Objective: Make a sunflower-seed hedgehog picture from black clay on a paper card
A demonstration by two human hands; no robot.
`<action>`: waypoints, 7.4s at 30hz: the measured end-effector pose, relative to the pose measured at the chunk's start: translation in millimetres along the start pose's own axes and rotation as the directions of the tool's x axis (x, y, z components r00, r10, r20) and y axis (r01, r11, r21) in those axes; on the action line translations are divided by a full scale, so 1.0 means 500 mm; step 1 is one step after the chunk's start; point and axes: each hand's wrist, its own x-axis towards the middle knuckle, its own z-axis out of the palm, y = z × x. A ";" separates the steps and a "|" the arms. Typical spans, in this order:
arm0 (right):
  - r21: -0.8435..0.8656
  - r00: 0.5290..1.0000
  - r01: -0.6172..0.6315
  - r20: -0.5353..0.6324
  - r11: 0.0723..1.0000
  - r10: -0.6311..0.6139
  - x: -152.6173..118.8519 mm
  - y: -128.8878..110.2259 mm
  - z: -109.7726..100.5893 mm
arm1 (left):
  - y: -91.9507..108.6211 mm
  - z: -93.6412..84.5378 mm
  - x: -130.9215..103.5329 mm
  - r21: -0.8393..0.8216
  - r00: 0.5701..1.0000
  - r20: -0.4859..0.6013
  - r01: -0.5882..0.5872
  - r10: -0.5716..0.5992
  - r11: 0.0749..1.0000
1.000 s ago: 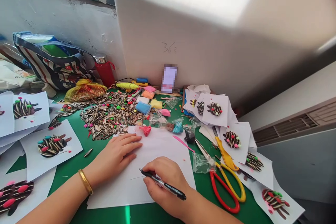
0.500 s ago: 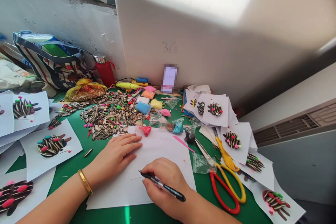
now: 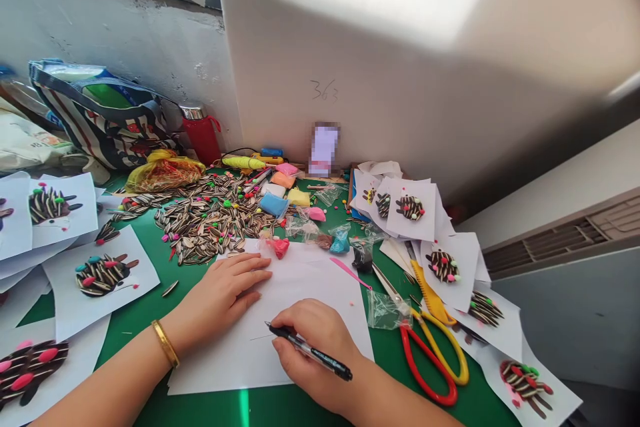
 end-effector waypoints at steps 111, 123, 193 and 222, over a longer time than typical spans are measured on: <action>-0.092 0.950 -0.310 -0.067 0.946 0.305 0.018 0.031 0.058 | 0.021 -0.004 -0.005 -0.080 0.999 -0.045 -0.032 0.029 0.996; -0.040 0.946 -0.298 -0.147 0.954 0.289 0.019 0.048 0.042 | 0.022 -0.006 -0.005 -0.073 0.999 -0.036 -0.039 0.037 0.997; -0.009 0.955 -0.283 -0.095 0.959 0.281 0.023 0.058 0.052 | 0.022 -0.005 -0.003 -0.067 0.998 -0.043 -0.047 0.044 0.997; -0.011 0.950 -0.298 -0.100 0.954 0.296 0.024 0.055 0.051 | 0.023 -0.005 -0.004 -0.062 0.998 -0.052 -0.044 0.041 0.997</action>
